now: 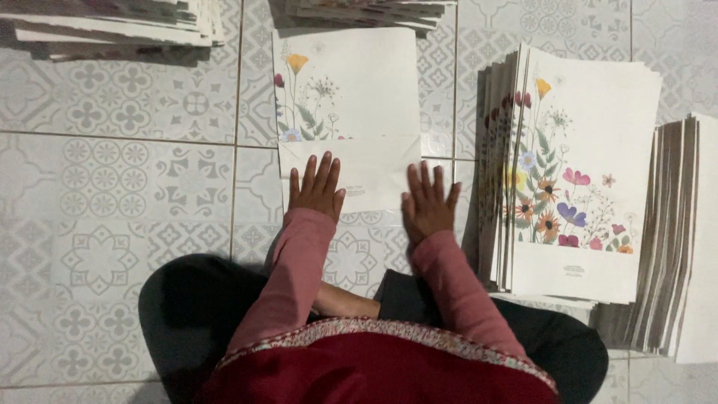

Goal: Folding pre-printed paper sheets into envelopes and stacking them on the floor.

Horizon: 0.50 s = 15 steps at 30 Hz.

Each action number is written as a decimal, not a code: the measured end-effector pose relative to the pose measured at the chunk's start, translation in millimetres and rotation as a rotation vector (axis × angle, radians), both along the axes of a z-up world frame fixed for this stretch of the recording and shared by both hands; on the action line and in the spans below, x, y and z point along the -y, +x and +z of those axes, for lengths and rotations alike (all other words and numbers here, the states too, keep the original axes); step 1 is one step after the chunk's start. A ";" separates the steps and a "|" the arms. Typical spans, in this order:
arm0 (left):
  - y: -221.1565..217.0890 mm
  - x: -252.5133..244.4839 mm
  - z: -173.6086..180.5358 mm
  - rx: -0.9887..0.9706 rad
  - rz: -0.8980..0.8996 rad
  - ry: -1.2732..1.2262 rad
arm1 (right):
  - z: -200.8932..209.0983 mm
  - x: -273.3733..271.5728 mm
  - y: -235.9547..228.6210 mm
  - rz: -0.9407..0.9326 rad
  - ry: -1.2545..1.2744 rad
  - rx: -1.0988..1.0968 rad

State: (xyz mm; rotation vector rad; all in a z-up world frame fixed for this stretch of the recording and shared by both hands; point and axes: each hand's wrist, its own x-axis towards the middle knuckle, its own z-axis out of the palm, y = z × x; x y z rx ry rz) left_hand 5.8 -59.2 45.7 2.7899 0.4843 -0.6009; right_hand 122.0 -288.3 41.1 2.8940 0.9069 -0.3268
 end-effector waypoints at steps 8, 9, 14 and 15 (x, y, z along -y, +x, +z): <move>1.6 -2.7 -6.4 0.057 -0.014 0.023 | -8.4 25.9 15.5 -0.186 0.101 0.053; 3.9 -4.8 -6.5 0.026 -0.036 0.029 | -26.3 22.0 16.4 -0.200 0.254 0.209; 1.0 -0.2 0.2 0.009 -0.069 0.059 | -27.7 -74.3 -12.4 0.227 0.256 0.243; 2.9 -3.9 2.8 -0.004 -0.075 0.064 | -25.2 -98.1 -11.1 0.267 0.267 0.136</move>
